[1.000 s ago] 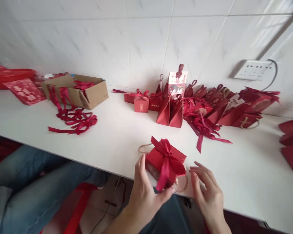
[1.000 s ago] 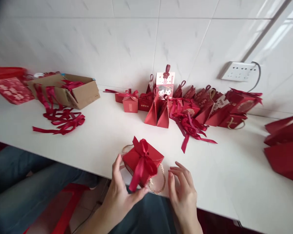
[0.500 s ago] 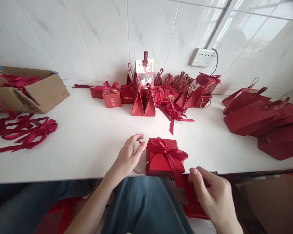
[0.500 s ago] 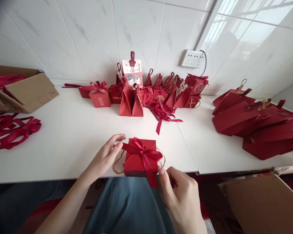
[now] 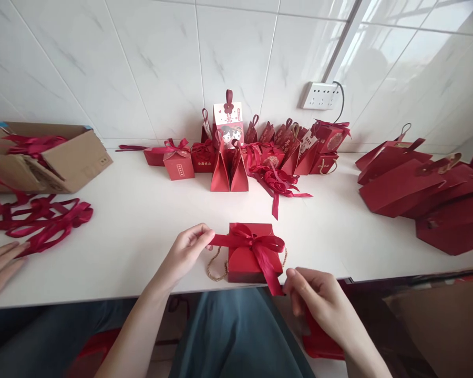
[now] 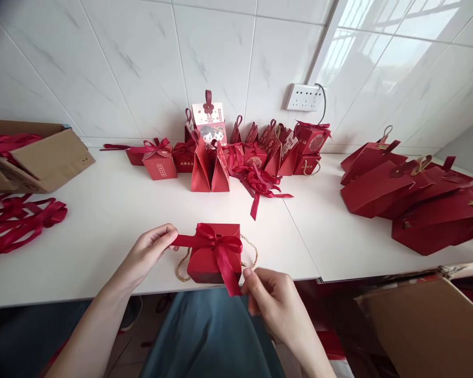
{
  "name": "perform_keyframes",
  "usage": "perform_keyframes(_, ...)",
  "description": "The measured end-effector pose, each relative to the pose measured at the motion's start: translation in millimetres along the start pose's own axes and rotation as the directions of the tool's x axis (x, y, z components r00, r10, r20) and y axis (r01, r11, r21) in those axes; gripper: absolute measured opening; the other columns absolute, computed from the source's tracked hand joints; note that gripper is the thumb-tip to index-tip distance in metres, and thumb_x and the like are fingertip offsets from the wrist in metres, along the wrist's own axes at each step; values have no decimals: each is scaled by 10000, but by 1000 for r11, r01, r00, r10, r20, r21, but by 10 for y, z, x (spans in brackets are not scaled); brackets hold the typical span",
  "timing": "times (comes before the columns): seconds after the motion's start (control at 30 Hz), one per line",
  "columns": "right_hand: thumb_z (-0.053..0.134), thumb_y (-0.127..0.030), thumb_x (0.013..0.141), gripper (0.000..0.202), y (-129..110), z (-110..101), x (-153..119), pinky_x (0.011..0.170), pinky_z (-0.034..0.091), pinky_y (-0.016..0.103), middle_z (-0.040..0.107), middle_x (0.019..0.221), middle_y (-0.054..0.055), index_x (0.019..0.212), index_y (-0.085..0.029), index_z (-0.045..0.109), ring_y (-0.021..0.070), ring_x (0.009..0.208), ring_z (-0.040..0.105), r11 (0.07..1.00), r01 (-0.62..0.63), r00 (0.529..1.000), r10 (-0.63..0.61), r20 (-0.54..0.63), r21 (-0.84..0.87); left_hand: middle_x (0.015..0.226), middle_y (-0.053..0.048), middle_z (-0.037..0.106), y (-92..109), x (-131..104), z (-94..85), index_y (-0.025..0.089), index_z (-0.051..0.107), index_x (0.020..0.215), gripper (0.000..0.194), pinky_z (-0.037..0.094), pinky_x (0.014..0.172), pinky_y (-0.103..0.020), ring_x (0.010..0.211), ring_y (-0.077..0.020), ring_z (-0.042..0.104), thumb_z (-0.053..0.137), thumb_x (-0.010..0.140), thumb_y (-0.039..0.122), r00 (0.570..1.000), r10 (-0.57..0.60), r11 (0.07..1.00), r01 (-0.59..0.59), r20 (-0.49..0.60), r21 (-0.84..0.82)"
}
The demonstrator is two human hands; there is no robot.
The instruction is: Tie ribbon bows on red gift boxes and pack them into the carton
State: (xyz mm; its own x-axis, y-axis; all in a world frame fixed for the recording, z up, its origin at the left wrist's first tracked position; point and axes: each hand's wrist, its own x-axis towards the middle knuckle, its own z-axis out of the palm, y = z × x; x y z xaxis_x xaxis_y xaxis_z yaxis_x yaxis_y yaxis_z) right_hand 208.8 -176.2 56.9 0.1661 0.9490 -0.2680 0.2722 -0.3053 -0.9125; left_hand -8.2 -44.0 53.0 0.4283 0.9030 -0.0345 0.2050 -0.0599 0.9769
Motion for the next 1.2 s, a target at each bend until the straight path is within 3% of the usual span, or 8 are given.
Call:
perform_keyframes(0.1, 519, -596, 798, 509, -35, 78, -57, 437, 379, 214, 600, 462, 14, 514, -173, 523, 124, 412, 531, 993, -22, 999, 27, 46, -115, 655, 22, 447, 8, -7, -19, 193, 474, 653, 318, 344, 639, -224, 658, -131, 443, 475, 863, 432, 1000, -3, 1000, 3, 8, 20)
perform_keyframes(0.23, 459, -612, 828, 483, -57, 200, -40, 478, 435, 227, 662, 548, 27, 635, -184, 573, 159, 477, 610, 999, 12, 999, -10, 31, -52, 655, 19, 453, 6, -4, 16, 190, 469, 652, 321, 354, 649, -229, 661, -133, 446, 465, 868, 426, 999, 20, 1000, -20, 43, 2)
perform_keyframes(0.4, 479, -613, 818, 501, -9, 185, 47, 484, 437, 244, 666, 546, 44, 563, -188, 553, 185, 493, 635, 972, -4, 1000, 9, 19, -233, 641, 18, 445, -29, 6, 46, 190, 452, 637, 347, 352, 619, -235, 635, -133, 428, 454, 860, 456, 999, 13, 1000, -12, 51, -6)
perform_keyframes(0.7, 532, -575, 813, 431, 84, 256, 180, 444, 436, 222, 596, 451, -1, 684, -164, 548, 120, 387, 549, 956, 57, 998, -59, -3, 288, 636, 19, 452, -61, -10, 50, 187, 453, 633, 337, 361, 626, -243, 637, -130, 445, 466, 853, 442, 999, -7, 999, 9, 53, -44)
perform_keyframes(0.83, 591, -461, 789, 355, 106, -8, 311, 402, 388, 210, 432, 356, -55, 587, -175, 529, 95, 338, 464, 857, 144, 982, -61, -180, 495, 596, 32, 427, -90, 25, -111, 187, 452, 592, 301, 418, 681, -260, 622, -125, 457, 552, 808, 372, 993, 10, 975, -36, -119, -218)
perform_keyframes(0.97, 601, -327, 708, 312, 121, -408, 479, 330, 326, 195, 227, 383, -100, 493, -205, 411, 65, 322, 311, 695, 264, 933, -9, -359, 669, 536, 65, 375, -87, 69, -416, 190, 411, 569, 256, 487, 681, -281, 542, -101, 440, 599, 725, 263, 931, -188, 759, -65, -313, -648)
perform_keyframes(1.1, 638, -257, 667, 254, 18, -695, 598, 346, 379, 169, 345, 471, -65, 490, -191, 468, 84, 453, 443, 650, 344, 880, 28, -474, 678, 664, 22, 560, 33, 67, -693, 186, 508, 631, 102, 520, 657, -256, 660, -119, 568, 563, 716, 193, 856, -301, 619, -160, -420, -769)
perform_keyframes(1.2, 661, -256, 674, 215, -232, -768, 676, 543, 541, 229, 530, 597, -14, 499, -190, 555, 141, 691, 599, 645, 459, 843, -99, -529, 611, 739, -4, 617, 236, 96, -764, 187, 535, 626, 114, 533, 682, -258, 739, -141, 609, 580, 729, 209, 870, -234, 596, -224, -434, -771)
